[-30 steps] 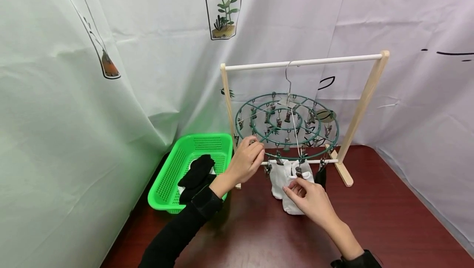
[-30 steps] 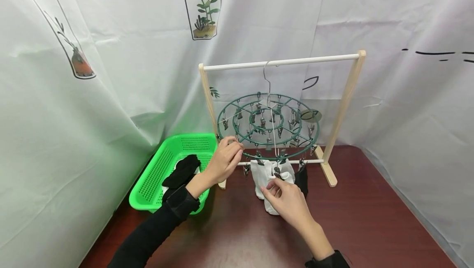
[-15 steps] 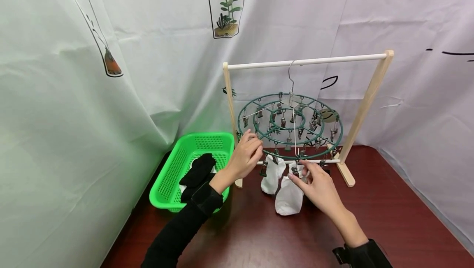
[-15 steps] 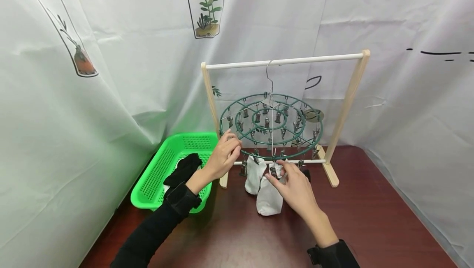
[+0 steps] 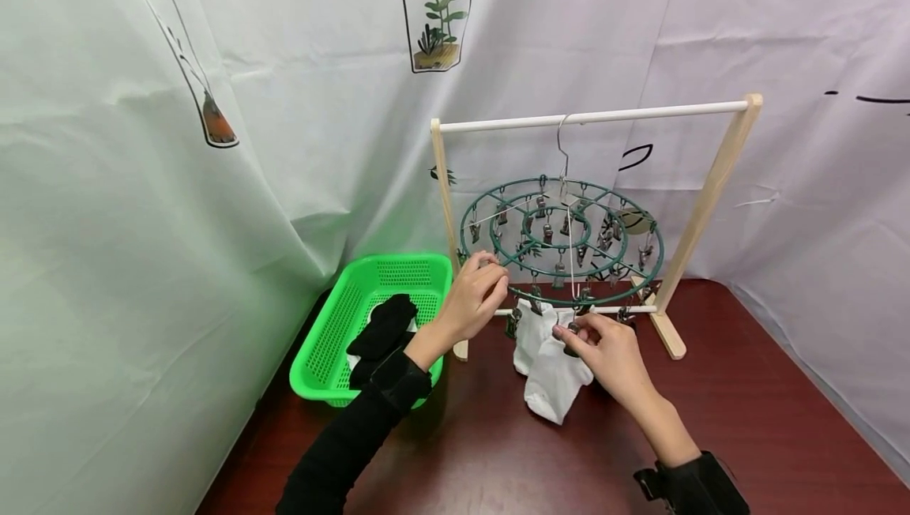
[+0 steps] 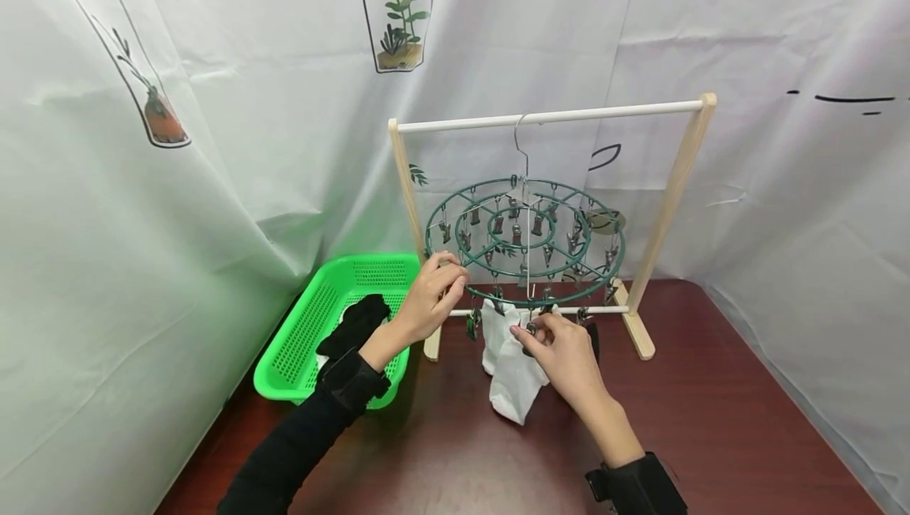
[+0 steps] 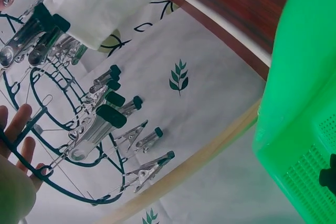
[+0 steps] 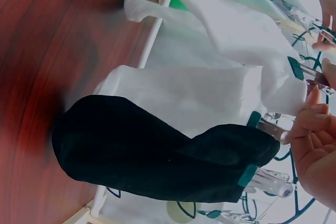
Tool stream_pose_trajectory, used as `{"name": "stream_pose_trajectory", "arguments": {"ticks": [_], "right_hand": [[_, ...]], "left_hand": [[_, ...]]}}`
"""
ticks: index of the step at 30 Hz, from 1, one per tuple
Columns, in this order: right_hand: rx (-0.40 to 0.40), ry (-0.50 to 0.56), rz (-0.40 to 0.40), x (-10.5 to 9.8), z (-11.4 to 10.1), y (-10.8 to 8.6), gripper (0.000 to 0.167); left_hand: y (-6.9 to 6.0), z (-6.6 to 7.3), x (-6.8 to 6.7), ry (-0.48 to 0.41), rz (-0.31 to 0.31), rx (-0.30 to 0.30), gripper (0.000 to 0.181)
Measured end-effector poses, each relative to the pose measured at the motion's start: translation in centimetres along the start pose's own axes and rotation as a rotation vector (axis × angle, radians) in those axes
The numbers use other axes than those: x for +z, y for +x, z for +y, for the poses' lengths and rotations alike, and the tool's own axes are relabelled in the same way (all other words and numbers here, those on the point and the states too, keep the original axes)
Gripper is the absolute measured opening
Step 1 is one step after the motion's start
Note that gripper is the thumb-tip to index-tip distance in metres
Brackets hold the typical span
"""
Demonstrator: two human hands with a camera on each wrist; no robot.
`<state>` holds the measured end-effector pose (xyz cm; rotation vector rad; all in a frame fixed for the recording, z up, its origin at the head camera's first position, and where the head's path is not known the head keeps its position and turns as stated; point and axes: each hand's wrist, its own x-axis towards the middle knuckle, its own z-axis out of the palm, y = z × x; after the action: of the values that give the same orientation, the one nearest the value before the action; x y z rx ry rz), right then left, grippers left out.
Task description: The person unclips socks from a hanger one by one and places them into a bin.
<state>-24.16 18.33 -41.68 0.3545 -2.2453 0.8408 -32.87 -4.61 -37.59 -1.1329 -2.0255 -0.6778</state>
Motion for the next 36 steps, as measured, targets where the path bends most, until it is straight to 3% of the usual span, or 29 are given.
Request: {"name": "stream_pose_trajectory", "arguments": {"ticks": [3,6,8,10,13,15,17,19,21,23,26,28,30,36], "right_hand": [[0.006,0.008,0.004,0.0,0.1,-0.1,0.019],[0.014,0.010,0.005,-0.1,0.1,-0.1,0.022],[0.013,0.007,0.009,-0.1,0.1,-0.1,0.023],[0.007,0.003,0.016,-0.2,0.1,0.0,0.024],[0.012,0.001,0.004,-0.3,0.1,0.1,0.021],[0.024,0.001,-0.015,-0.4,0.0,0.1,0.020],[0.041,0.004,-0.038,-0.4,0.0,0.1,0.019],[0.047,0.008,-0.048,-0.4,0.0,0.2,0.019],[0.052,0.014,-0.052,-0.3,0.0,0.1,0.019],[0.065,0.021,-0.060,-0.2,0.0,0.1,0.020],[0.091,0.036,-0.081,-0.2,0.1,0.1,0.019],[0.111,0.045,-0.093,-0.3,0.3,0.1,0.020],[0.131,0.044,-0.102,-0.4,0.4,0.2,0.022],[0.185,0.009,-0.127,-1.0,0.9,0.2,0.026]], "left_hand": [[-0.4,0.9,0.3,-0.011,0.144,0.018,0.024],[-1.3,2.9,0.9,-0.032,0.314,0.032,0.018],[-2.3,4.6,1.5,-0.067,0.353,0.039,0.015],[-3.4,6.1,2.1,-0.081,0.294,0.043,0.013],[-5.3,7.6,3.4,-0.062,0.058,-0.035,0.014],[-6.2,7.9,4.2,-0.078,-0.118,-0.162,0.019],[-6.6,7.7,5.1,-0.147,-0.273,-0.341,0.028],[-6.6,7.1,5.9,-0.273,-0.362,-0.520,0.038],[-6.1,6.3,6.5,-0.395,-0.420,-0.639,0.047],[-5.6,5.7,6.8,-0.469,-0.482,-0.675,0.052],[-5.2,5.1,6.9,-0.554,-0.577,-0.665,0.038],[-5.3,4.9,6.9,-0.604,-0.609,-0.652,0.031],[-5.5,4.9,7.0,-0.667,-0.591,-0.658,0.032],[-6.6,4.9,7.4,-0.766,-0.412,-0.686,0.032]]}}
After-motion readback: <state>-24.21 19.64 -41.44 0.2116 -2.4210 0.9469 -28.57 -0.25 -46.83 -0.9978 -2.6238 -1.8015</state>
